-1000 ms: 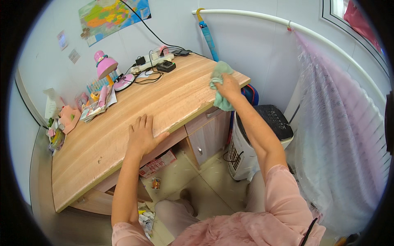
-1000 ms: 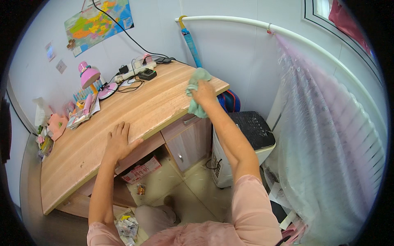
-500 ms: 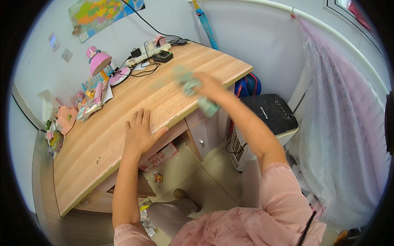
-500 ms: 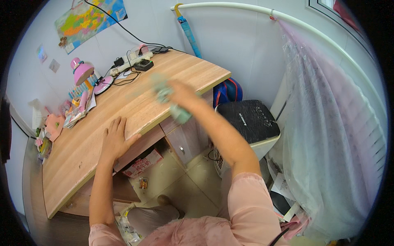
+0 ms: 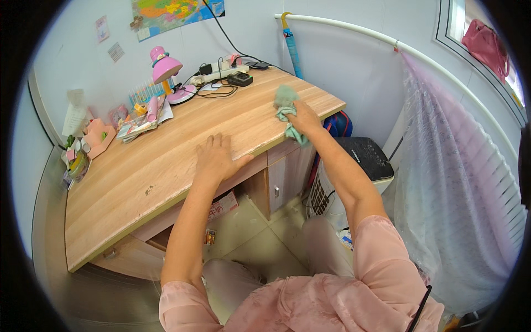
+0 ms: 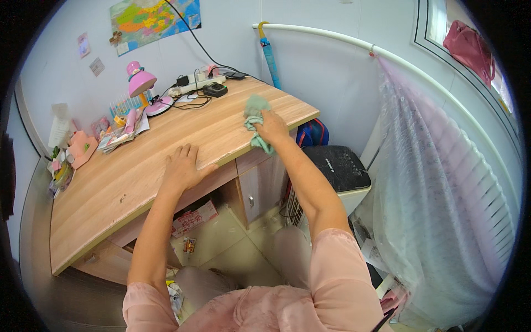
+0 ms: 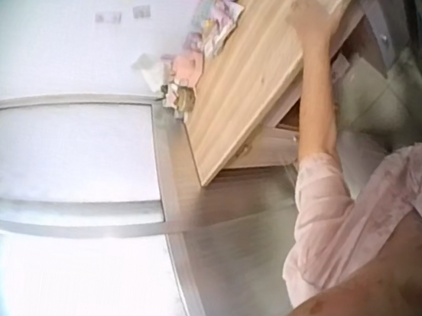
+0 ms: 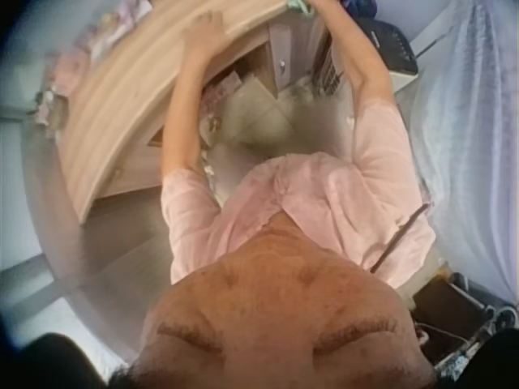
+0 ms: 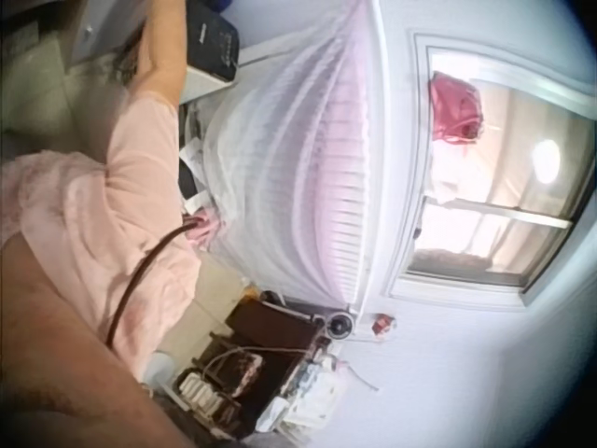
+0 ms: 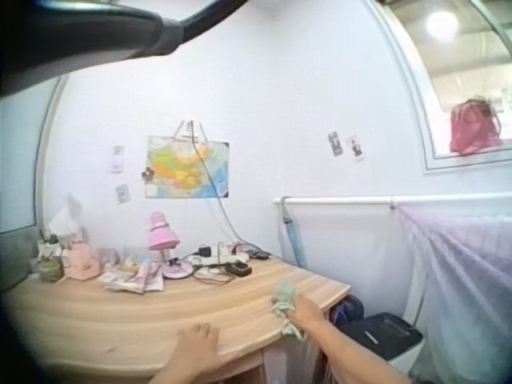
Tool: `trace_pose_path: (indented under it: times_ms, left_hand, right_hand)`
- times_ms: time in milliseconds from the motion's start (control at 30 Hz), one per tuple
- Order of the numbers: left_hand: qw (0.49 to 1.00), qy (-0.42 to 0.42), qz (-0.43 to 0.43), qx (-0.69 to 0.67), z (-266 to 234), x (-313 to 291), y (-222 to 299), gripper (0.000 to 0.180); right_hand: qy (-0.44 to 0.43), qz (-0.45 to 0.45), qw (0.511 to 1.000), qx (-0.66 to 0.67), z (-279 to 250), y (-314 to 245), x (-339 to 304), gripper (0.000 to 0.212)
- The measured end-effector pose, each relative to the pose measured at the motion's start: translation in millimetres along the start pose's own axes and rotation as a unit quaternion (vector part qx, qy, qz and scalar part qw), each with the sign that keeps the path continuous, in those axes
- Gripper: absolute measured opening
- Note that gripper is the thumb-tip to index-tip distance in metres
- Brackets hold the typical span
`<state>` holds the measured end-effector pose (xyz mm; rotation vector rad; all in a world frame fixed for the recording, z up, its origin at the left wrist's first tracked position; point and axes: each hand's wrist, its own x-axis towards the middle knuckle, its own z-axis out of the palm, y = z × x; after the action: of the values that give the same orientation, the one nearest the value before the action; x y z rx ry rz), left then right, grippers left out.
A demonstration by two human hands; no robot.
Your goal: The person wipes a wooden desk and a wardrobe with a green cloth. They clean the desk surface and edges, then move to wipe the wardrobe doors and frame.
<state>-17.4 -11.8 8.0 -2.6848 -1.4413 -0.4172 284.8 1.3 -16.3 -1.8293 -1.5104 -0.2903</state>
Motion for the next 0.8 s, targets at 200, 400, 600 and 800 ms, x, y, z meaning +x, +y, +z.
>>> trace_pose_path:
  times_ms: [200,400,600,800]
  left_hand:
    - [0.977,0.205,0.056,-0.029,0,-34,-83,0.052]
    - [0.973,0.16,-0.161,0.052,-13,-87,-104,0.051]
    - [0.97,0.089,-0.223,-0.043,-26,-89,-99,0.057]
    - [0.971,0.098,-0.218,-0.017,-26,-81,-93,0.057]
  right_hand:
    - [-0.015,0.005,0.998,-0.058,-1,6,7,0.051]
    - [-0.284,-0.04,0.952,0.11,36,-118,7,0.055]
    - [-0.222,-0.293,0.927,0.069,57,-183,-26,0.037]
    - [0.077,-0.096,0.957,-0.264,-9,36,59,0.036]
